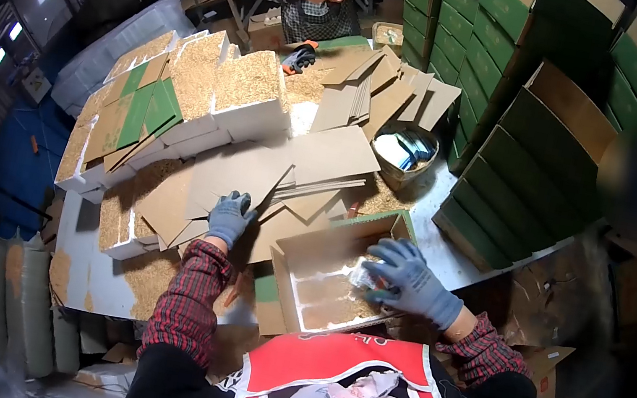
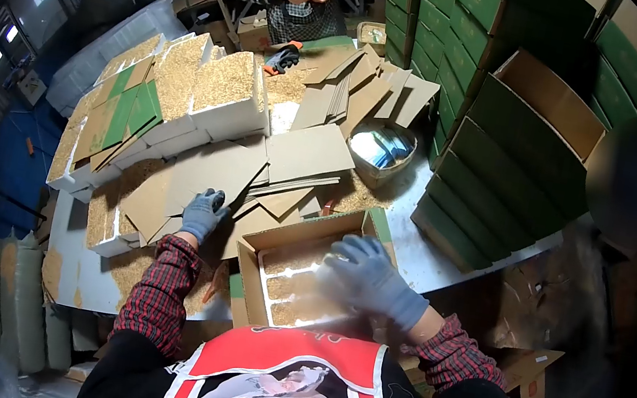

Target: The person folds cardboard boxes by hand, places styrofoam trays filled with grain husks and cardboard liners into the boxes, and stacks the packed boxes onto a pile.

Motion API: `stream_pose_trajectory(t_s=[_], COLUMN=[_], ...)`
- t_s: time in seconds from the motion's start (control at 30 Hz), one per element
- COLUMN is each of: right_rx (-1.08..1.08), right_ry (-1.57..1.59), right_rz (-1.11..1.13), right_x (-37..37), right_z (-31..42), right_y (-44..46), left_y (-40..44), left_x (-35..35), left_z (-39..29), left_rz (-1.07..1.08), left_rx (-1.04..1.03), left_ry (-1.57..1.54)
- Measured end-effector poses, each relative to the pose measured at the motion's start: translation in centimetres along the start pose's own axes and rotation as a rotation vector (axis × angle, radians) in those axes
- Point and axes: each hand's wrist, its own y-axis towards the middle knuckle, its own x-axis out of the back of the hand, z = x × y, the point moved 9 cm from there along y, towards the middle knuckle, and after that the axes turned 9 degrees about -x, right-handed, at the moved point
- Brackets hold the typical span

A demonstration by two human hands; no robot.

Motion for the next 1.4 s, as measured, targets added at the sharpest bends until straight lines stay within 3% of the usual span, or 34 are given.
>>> stream_pose_trajectory(t_s=[0.03, 0.07, 0.1, 0.17, 0.23, 0.3, 0.37, 0.4, 0.43, 0.47, 0.57, 0.6, 0.7, 0.73, 0.83, 0.87, 0.9, 0.93, 0.97, 1.0, 1.03, 1.07, 1.1, 1.13, 1.17, 1.27, 1.37, 1.4], right_rx=[-0.108, -0.214, -0.320, -0.592, -0.758, -0.640, -0.429, -0.423, -0.244, -0.208, -0.223, -0.243, -0.272, -0.198, -0.444, -0.484, -0.525, -0.684, -0.780, -0.749, -0.749, -0.750, -0.751, -0.833, -0.905, -0.966, -0.959, -0.895], right_ry=[0.127, 0.182, 0.237, 0.561, 0.878, 0.810, 0.390, 0.314, 0.209, 0.111, -0.110, -0.176, 0.120, 0.287, 0.627, 0.602, 0.578, 0.885, 0.902, 1.073, 1.121, 1.163, 1.198, 0.978, 0.751, 0.699, 1.064, 1.065], right_rz=[-0.159, -0.262, -0.367, -0.499, -0.650, -0.751, -0.558, -0.261, -0.186, -0.012, 0.419, 0.543, 0.402, 0.135, -0.338, -0.424, -0.510, -0.519, -0.368, -0.119, -0.019, 0.084, 0.188, 0.241, 0.287, 0.228, 0.137, 0.214], right_x=[1.7, 2.8, 3.8, 2.7, 1.1, 4.1, 6.6, 5.3, 3.6, 0.0, -6.0, -7.2, -6.7, -3.8, 3.0, 3.7, 3.8, 0.7, -1.8, -7.0, -9.7, -12.4, -15.1, -14.3, -14.0, -15.7, -10.6, -12.7], right_z=[-1.2, -2.7, -4.3, -8.6, -11.3, -8.5, -3.8, -2.3, -0.5, -0.4, -0.4, -0.7, -1.5, -1.1, -4.7, -7.0, -9.8, -13.7, -15.9, -17.6, -16.6, -15.6, -14.6, -12.6, -12.3, -12.8, -8.4, -9.4], right_y=[-0.3, -0.9, -1.8, -4.2, -6.1, -5.1, -2.5, -1.0, -0.2, -0.5, -2.0, -2.4, -1.8, -1.1, -1.4, -2.1, -3.5, -4.9, -5.4, -5.7, -6.0, -6.4, -6.9, -6.2, -6.0, -6.2, -5.4, -5.8], left_y=[0.2, -1.1, -2.5, -5.8, -10.1, -14.6, -15.5, -15.9, -16.0, -16.4, -15.6, -15.0, -12.9, -12.8, -12.2, -12.7, -12.5, -12.6, -13.2, -13.7, -14.7, -15.1, -15.0, -15.0, -15.1, -15.3, -15.8, -15.3], left_x=[1.3, 5.1, 9.6, 17.3, 18.2, 14.0, 6.3, 4.0, 1.8, 0.0, 3.2, 6.0, 9.9, 6.6, 5.1, 9.3, 10.9, 12.5, 13.5, 10.0, 4.3, -0.4, -2.3, -4.2, -5.0, -5.1, -8.0, -10.4], left_z=[-0.6, -2.0, -4.7, -12.3, -20.1, -25.6, -28.2, -28.5, -28.5, -28.4, -29.1, -29.5, -28.8, -28.3, -27.9, -26.8, -24.0, -21.1, -18.0, -13.7, -10.3, -9.9, -10.5, -11.3, -13.1, -16.9, -16.6, -16.3], left_rz=[-0.026, -0.348, -0.485, -0.540, -0.446, -0.327, 0.330, 0.425, 0.518, 0.611, 0.493, 0.417, -0.134, 0.090, 0.249, -0.095, -0.251, -0.403, -0.553, -0.558, -0.548, -0.513, -0.366, -0.280, -0.323, -0.396, 0.008, 0.066], left_rx=[-0.042, -0.117, -0.171, -0.354, -0.715, -1.097, -0.979, -1.002, -1.024, -1.045, -1.047, -1.021, -0.774, -0.763, -0.799, -0.871, -0.686, -0.501, -0.312, -0.038, 0.253, 0.390, 0.236, 0.084, 0.137, 0.299, 0.558, 0.484], left_ry=[-0.011, 0.044, 0.063, -0.014, -0.004, -0.133, -0.064, -0.089, -0.110, -0.130, -0.439, -0.395, -0.251, -0.235, -0.318, -0.619, -0.664, -0.697, -0.723, -1.029, -1.323, -1.723, -1.398, -1.064, -1.057, -1.035, -1.540, -1.734])
